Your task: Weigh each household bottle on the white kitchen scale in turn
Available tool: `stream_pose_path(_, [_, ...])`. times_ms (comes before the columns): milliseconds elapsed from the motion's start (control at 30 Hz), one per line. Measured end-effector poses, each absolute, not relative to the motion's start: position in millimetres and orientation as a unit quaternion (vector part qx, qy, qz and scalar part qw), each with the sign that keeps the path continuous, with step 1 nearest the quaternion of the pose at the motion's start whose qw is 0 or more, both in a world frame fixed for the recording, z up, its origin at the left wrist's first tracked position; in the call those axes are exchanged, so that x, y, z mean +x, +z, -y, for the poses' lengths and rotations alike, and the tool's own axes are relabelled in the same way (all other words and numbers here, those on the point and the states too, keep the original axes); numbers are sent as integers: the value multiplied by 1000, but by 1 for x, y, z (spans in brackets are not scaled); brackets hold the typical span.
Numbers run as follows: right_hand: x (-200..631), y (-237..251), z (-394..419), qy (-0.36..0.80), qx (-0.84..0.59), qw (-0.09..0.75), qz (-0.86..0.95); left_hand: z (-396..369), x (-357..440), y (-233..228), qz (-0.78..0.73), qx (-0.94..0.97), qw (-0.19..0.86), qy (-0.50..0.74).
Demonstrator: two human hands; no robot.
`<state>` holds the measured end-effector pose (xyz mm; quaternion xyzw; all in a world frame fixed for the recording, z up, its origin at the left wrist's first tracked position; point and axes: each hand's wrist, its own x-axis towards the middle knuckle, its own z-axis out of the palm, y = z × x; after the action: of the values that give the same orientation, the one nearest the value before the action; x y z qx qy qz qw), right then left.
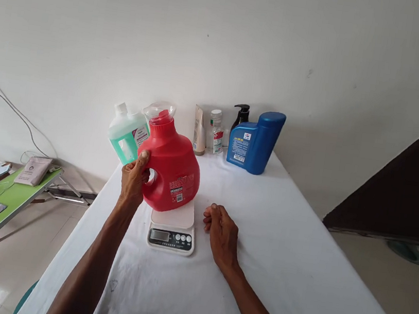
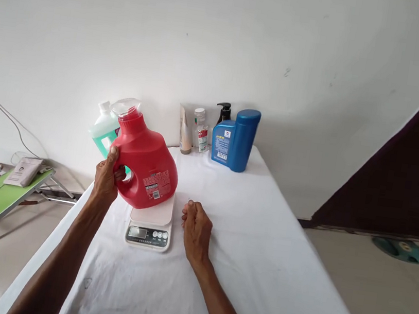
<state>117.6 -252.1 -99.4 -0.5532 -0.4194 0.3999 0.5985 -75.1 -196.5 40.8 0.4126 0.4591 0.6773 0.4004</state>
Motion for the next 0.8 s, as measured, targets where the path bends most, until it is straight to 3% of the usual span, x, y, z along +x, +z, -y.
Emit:
stream_pose_path(167, [119, -100, 253, 407, -552, 598, 415, 149, -37, 50, -441, 388, 419, 693])
stream_pose_path(433, [120, -105, 254, 411, -551, 601, 407, 66, 29, 22, -492, 364, 433, 662])
stream_pose_path(800, [121, -104, 252, 414, -567, 594, 393, 33, 57, -1, -527, 378, 404, 645])
